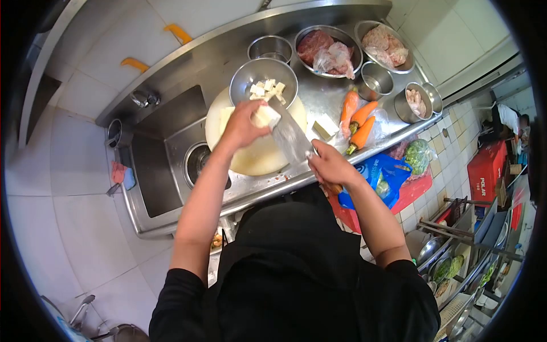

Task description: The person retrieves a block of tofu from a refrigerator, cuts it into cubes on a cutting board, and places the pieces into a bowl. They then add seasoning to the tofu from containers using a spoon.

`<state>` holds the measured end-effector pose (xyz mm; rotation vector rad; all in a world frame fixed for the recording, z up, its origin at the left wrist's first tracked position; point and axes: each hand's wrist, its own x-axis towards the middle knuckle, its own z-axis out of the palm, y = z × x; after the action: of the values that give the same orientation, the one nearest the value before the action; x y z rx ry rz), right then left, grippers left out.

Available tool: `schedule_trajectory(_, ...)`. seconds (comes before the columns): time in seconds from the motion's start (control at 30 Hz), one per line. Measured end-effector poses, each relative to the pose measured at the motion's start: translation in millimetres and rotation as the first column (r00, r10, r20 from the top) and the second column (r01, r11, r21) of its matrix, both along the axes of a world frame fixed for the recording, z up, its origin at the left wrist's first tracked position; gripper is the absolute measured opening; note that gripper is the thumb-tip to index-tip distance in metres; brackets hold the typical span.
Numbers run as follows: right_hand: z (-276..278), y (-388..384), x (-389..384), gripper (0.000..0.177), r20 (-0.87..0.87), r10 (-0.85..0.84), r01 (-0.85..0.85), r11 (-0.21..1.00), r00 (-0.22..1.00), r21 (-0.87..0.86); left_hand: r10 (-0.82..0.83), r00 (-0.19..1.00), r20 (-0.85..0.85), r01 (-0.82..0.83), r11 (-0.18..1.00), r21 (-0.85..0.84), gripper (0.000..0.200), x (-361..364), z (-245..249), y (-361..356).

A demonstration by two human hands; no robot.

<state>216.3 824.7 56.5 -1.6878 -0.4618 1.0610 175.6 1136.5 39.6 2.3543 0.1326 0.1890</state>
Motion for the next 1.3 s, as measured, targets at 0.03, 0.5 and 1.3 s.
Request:
schedule_trajectory(0.03,3,7,11,0.013,0.079,-0.025,0.025,1.0,0.997,0.004,-0.023,1.0,0.016,0.023,1.0,0.002,0.072,19,6,10)
schedule_trajectory(0.5,20,-19,35,0.022,0.18,-0.323,0.325,0.946,0.929,0.016,0.0,1.0,-0.005,-0.001,0.998,-0.061,0.06,117,2,79)
schedule_trajectory(1.3,-12,-167,-29,0.011,0.207,-0.597,0.601,0.798,0.775,0.047,-0.28,0.952,-0.127,0.298,0.941,0.163,0.08,94,-36,-112)
